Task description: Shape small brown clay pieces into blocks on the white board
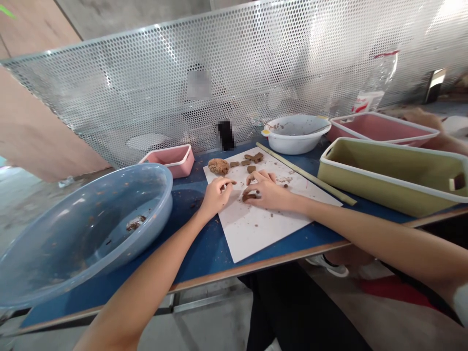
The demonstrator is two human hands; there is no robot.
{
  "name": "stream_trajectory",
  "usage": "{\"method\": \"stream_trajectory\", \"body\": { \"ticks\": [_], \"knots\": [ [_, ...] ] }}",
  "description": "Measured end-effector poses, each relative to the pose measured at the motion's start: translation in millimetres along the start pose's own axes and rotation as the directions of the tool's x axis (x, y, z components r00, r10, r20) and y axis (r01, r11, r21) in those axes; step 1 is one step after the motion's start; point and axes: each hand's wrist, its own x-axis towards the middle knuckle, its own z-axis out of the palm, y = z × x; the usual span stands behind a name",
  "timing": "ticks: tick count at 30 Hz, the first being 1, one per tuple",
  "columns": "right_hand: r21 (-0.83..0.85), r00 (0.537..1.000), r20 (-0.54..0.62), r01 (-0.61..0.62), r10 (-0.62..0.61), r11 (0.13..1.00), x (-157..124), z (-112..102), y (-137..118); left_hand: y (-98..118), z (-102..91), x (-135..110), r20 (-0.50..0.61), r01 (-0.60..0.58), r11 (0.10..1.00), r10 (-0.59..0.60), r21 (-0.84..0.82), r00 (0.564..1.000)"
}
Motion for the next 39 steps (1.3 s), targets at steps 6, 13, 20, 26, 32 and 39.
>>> {"method": "stream_trajectory", "body": {
  "ticks": [6, 13, 20, 26, 32, 39],
  "knots": [
    [0.03, 0.999, 0.022, 0.024, -0.025, 0.999, 2.0, -2.4, -2.7, 1.0, 0.5, -0.4, 0.006, -0.002, 1.0, 0.002, 0.009, 1.0],
    [0.013, 1.0, 0.015, 0.019, -0.019, 1.0, 2.8, 0.5, -3.2, 0.1, 1.5, -0.8, 0.007, -0.006, 1.0, 0.006, 0.021, 1.0],
    [-0.024, 0.999, -0.022, 0.032, -0.033, 0.999, -0.6, 0.3, 4.3, -1.1, 2.6, -0.5, 0.004, -0.005, 1.0, 0.005, 0.013, 1.0],
    [-0.005, 0.998, -0.016, 0.058, -0.058, 0.998, 1.2, -0.9, -1.8, 0.1, 3.1, -0.6, 0.012, 0.0, 1.0, 0.0, 0.021, 1.0],
    [-0.023, 0.998, -0.036, 0.043, -0.044, 0.999, 1.9, 2.3, -2.0, -0.9, 2.1, 0.2, 0.016, -0.014, 0.999, 0.014, 0.03, 1.0],
    [-0.043, 0.996, -0.094, 0.007, -0.011, 0.999, -2.7, -14.9, 5.1, -2.4, 0.5, -0.3, 0.006, -0.021, 0.999, 0.02, 0.028, 1.0]
  ]
}}
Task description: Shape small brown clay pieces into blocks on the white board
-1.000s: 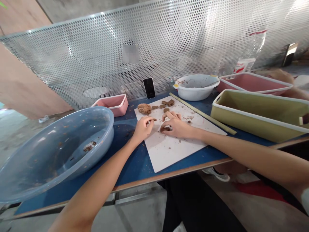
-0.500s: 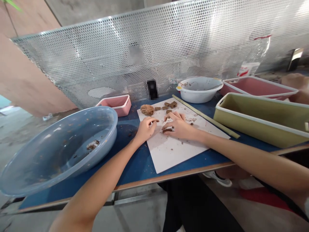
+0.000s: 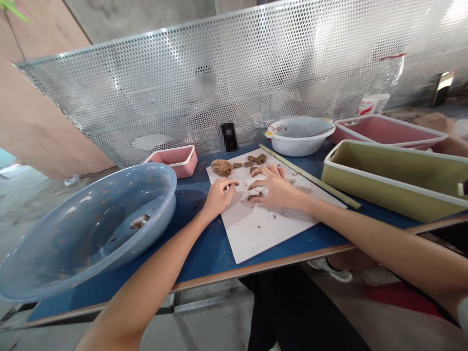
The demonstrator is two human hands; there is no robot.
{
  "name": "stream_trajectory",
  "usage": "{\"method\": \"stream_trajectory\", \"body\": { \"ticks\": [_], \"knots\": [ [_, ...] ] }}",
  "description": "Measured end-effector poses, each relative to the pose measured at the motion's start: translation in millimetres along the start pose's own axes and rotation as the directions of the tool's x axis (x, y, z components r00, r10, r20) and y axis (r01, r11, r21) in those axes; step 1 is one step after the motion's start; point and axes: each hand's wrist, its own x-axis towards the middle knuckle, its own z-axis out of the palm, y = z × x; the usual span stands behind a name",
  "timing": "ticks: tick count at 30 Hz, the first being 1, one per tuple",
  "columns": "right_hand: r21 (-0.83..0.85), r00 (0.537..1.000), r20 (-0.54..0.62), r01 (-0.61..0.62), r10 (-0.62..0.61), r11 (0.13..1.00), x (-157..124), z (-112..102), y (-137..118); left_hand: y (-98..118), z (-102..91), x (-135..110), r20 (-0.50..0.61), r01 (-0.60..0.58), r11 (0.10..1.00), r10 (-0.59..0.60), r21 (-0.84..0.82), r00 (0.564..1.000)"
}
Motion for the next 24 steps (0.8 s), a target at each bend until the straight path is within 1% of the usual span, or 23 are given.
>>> {"method": "stream_trajectory", "body": {
  "ticks": [5, 9, 14, 19, 24],
  "knots": [
    [-0.03, 0.999, 0.038, -0.021, 0.022, 0.999, -4.7, -2.5, 5.2, -1.2, 0.9, -0.4, -0.004, 0.014, 1.0, -0.014, -0.009, 1.0],
    [-0.063, 0.998, 0.06, -0.002, 0.005, 0.998, -5.5, -0.3, 3.4, -2.8, 0.7, -0.4, -0.002, -0.001, 1.0, 0.001, -0.009, 1.0],
    [-0.052, 0.996, 0.085, 0.015, -0.01, 0.999, -3.2, 3.2, -0.2, -3.8, -1.1, -0.5, 0.0, -0.016, 1.0, 0.016, 0.015, 1.0],
    [-0.055, 0.993, 0.095, 0.075, -0.07, 0.996, -1.6, 7.1, 3.8, -4.1, -1.4, -0.3, -0.004, -0.017, 0.999, 0.017, 0.029, 1.0],
    [-0.1, 0.984, 0.113, 0.149, -0.137, 0.984, -2.1, 6.5, 4.9, -2.6, -1.1, -0.5, -0.001, -0.019, 0.999, 0.019, 0.025, 1.0]
  ]
}}
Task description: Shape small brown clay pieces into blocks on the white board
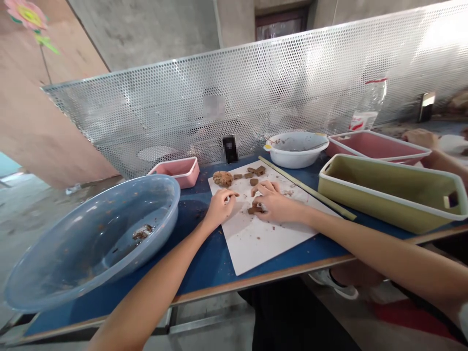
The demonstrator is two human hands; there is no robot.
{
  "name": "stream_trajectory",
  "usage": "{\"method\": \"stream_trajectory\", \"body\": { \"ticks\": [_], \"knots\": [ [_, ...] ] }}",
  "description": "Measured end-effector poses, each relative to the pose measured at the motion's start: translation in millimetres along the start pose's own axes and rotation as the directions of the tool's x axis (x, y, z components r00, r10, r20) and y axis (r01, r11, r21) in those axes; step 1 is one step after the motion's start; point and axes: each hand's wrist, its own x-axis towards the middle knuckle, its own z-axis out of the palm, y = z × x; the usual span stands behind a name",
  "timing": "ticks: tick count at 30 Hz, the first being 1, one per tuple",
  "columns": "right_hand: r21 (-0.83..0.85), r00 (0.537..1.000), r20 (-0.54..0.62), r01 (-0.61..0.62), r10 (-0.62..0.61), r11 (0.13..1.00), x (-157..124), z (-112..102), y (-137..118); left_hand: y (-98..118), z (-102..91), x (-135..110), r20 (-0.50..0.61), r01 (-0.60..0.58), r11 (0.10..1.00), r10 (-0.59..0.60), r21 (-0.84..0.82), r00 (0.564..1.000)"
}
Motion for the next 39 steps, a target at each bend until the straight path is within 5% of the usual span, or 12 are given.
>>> {"method": "stream_trajectory", "body": {
  "ticks": [39],
  "knots": [
    [-0.154, 0.986, -0.018, 0.163, -0.168, 0.974, -4.5, -6.6, -4.6, 0.4, 2.2, -0.4, 0.076, -0.048, 0.998, 0.044, 0.05, 0.996]
  ]
}}
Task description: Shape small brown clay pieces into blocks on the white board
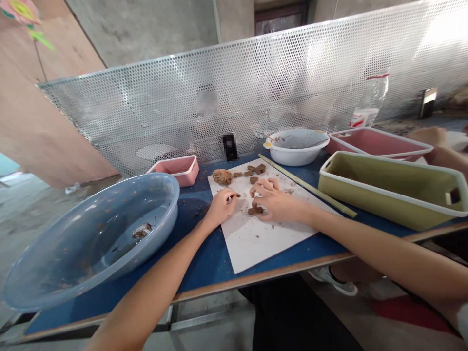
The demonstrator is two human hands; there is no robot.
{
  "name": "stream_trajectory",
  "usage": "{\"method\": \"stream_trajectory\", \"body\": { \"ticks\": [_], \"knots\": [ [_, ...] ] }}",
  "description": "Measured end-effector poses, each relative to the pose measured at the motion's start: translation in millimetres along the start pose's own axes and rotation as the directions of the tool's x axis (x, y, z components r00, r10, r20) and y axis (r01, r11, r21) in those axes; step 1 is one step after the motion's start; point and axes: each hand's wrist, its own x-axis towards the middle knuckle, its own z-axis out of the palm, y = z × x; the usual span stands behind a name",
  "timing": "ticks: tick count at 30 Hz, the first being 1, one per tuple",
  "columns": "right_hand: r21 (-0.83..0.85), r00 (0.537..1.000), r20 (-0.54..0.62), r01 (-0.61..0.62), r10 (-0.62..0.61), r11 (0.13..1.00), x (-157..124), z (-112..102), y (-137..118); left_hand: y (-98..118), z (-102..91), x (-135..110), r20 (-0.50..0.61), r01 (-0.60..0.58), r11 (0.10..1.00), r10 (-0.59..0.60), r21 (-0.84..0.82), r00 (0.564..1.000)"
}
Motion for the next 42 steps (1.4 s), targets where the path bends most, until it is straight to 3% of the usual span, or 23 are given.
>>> {"method": "stream_trajectory", "body": {
  "ticks": [11, 17, 22, 33, 42],
  "knots": [
    [0.068, 0.994, 0.012, -0.111, 0.111, 0.991, 16.9, -7.6, 8.8, -1.0, 0.4, -0.3, -0.011, 0.007, 1.0, -0.007, -0.018, 1.0],
    [-0.025, 0.999, 0.039, -0.006, 0.007, 1.0, 33.7, 6.9, 21.3, -1.2, 0.0, -0.5, -0.076, 0.072, 0.997, -0.075, -0.041, 0.994],
    [-0.001, 1.0, 0.022, -0.017, 0.017, 1.0, 23.6, -1.2, 20.9, -0.1, -0.6, -2.5, -0.078, 0.034, 0.999, -0.037, -0.032, 0.996],
    [-0.007, 0.991, 0.112, 0.069, -0.067, 0.998, 5.9, -3.7, -1.7, -2.6, -4.1, -3.4, -0.079, 0.041, 0.999, -0.04, 0.003, 0.996],
    [0.102, 0.995, 0.102, -0.013, 0.003, 0.995, 9.6, -7.3, 1.5, -3.3, -3.1, -3.6, -0.071, 0.054, 0.998, -0.053, 0.011, 0.996]
  ]
}}
